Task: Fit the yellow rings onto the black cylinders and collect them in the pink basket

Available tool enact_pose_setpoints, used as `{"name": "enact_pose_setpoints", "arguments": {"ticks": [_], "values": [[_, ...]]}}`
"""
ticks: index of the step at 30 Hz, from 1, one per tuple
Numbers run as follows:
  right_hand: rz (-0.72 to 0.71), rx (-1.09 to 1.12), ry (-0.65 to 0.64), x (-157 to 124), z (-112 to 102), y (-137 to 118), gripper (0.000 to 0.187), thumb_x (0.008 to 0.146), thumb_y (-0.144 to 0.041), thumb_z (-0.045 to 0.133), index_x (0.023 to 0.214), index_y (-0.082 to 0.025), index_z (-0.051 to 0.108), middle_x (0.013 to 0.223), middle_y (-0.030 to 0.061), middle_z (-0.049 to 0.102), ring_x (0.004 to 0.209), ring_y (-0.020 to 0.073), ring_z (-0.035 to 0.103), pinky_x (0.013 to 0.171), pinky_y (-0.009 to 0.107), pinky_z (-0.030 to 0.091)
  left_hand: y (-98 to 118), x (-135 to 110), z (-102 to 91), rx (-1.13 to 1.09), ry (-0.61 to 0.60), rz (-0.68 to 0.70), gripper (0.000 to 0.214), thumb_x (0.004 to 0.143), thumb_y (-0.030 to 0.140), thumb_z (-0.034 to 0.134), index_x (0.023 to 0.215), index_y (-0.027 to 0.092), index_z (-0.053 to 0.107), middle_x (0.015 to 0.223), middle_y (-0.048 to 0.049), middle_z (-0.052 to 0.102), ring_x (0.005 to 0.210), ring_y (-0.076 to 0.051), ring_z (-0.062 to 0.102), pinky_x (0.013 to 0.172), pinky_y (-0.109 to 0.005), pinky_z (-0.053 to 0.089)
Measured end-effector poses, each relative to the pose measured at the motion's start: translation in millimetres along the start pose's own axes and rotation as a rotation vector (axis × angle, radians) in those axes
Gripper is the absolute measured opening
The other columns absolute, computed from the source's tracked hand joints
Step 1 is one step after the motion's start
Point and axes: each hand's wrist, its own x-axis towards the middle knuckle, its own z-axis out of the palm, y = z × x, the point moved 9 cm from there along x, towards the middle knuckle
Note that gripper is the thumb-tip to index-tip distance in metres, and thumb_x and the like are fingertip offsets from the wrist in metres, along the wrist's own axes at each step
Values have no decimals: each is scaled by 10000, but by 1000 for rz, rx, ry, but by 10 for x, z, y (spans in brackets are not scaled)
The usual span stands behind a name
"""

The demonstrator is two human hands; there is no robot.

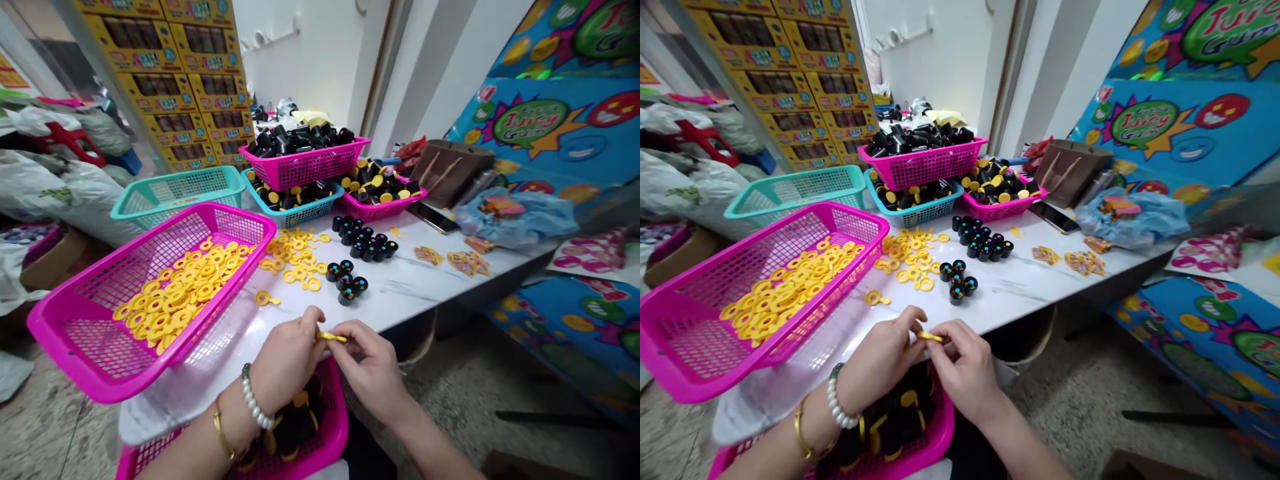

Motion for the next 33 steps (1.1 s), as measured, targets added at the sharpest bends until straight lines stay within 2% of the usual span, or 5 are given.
{"name": "enact_pose_setpoints", "arguments": {"ticks": [6,13,22,27,33], "values": [[345,174,275,-32,-636,625,202,827,-357,655,867,-176,575,660,7,622,497,103,527,453,197,435,-69,510,41,-69,213,-209,521,650,453,773,1010,164,530,944,-68,624,899,-244,581,761,-332,445],[424,204,197,76,-675,782,309,761,-393,715,929,-157,608,694,6,611,566,120,576,449,183,470,13,732,213,-34,267,-150,306,729,337,719,957,170,601,913,-69,589,895,-232,546,799,-338,435],[500,587,-20,159,-109,475,262,744,-356,750,816,-173,577,571,-35,575,416,64,444,343,139,308,-300,-138,-78,-121,209,-148,228,753,235,708,960,193,622,915,-38,616,892,-211,527,828,-347,422],[530,454,-197,315,397,341,321,729,-406,746,743,-161,539,470,-44,544,339,46,377,326,136,257,-385,-182,-52,-122,241,-141,180,756,222,702,925,201,646,844,-32,607,849,-209,525,763,-328,418],[552,406,-174,319,439,394,352,713,-434,750,740,-171,517,496,-28,584,396,89,495,390,173,420,-367,-211,-81,-156,231,-145,172,768,243,692,928,196,651,852,-35,627,862,-210,538,768,-318,414]]}}
